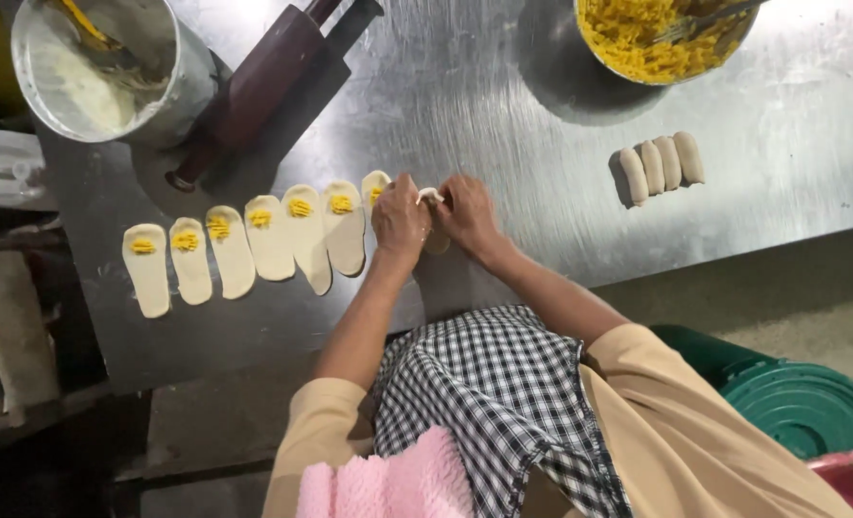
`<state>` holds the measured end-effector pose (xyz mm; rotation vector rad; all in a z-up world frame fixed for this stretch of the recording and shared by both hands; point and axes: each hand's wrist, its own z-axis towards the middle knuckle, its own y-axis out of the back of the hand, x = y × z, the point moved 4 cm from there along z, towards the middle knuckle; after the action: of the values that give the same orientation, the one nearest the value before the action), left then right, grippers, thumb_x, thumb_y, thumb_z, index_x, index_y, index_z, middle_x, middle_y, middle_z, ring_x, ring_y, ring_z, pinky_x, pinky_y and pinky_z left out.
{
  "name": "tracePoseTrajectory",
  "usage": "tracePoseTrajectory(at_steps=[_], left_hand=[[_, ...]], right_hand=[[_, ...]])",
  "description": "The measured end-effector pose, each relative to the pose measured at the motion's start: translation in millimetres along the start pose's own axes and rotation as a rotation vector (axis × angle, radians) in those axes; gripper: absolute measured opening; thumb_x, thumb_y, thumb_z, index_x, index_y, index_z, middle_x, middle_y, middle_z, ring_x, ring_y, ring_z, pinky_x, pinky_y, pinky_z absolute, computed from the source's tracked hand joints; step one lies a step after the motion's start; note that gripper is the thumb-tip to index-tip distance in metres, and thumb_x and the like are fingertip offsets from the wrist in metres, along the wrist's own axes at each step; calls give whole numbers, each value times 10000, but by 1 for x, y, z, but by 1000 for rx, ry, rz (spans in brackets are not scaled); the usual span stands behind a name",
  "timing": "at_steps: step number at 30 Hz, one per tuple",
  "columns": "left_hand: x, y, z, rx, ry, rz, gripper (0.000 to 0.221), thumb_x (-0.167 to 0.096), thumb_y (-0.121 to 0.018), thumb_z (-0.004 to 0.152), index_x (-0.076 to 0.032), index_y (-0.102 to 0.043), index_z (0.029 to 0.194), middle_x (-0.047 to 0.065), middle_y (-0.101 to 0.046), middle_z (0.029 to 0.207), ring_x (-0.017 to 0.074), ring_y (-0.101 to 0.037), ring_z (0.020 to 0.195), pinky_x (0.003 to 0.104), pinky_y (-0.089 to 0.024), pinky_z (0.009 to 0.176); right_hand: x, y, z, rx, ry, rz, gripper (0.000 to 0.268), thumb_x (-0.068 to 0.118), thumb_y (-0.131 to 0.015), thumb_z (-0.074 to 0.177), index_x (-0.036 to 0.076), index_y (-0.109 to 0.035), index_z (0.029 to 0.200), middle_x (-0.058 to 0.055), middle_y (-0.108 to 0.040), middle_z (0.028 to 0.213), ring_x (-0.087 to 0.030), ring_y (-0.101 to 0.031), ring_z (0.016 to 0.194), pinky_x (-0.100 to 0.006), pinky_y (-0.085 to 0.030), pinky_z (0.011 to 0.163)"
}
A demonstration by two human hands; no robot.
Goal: Prepare and roll dough with filling, then clean the workbench in a bakery.
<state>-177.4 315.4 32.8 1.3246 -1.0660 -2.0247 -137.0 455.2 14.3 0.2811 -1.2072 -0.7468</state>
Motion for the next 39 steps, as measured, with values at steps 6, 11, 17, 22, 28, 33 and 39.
tracePoseTrajectory(at_steps=[6,11,17,22,28,33,39], left_hand=[[-29,31,3,-70,-30,7,124,-70,-699,805,-72,-601,881,130,-657,901,374,-643,928,491,-481,798],[-31,46,5,-102,-339,102,113,-67,-681,790,-100,-640,890,94,-649,954,326,-636,1014,482,-487,841],[-13,14,-1,-18,-196,-5,47,-60,-686,879,-62,-651,911,149,-635,967,369,-639,935,474,-514,806],[-11,12,-10,-76,-22,-111,103,-61,-719,846,-38,-664,930,168,-659,971,388,-664,948,471,-532,847],[-18,27,-46,-11,40,-271,383,47,-611,882,-2,-623,1262,230,-648,1254,415,-629,1199,463,-518,1023],[-37,13,-69,112,-183,-174,755,91,-573,798,50,-376,1526,331,-400,1552,468,-384,1472,526,-396,1131],[-22,0,-74,139,-166,-146,791,45,-591,758,54,-340,1507,330,-457,1491,459,-450,1348,551,-395,1053]], right_hand=[[-4,-6,-12,-10,39,11,217,-18,-676,763,47,-623,963,-147,-627,910,-376,-614,905,-494,-491,817],[-16,-9,-9,-92,45,-65,175,21,-744,779,88,-648,909,-125,-620,898,-363,-600,899,-482,-483,804],[-15,-10,-22,-20,79,-56,174,14,-734,803,76,-667,952,-127,-615,938,-365,-582,929,-472,-472,839],[18,4,-23,-4,144,-114,199,26,-732,829,84,-688,1014,-118,-607,952,-350,-583,945,-466,-471,876],[43,19,-29,-52,137,-143,203,15,-671,881,59,-723,1073,-151,-594,971,-361,-560,892,-454,-464,821],[55,26,-17,418,98,-307,248,121,-727,768,68,-732,1010,-179,-601,984,-412,-548,928,-521,-429,794],[27,10,19,238,200,33,347,161,-723,795,53,-745,1124,-156,-614,1097,-357,-553,1060,-506,-442,934]])
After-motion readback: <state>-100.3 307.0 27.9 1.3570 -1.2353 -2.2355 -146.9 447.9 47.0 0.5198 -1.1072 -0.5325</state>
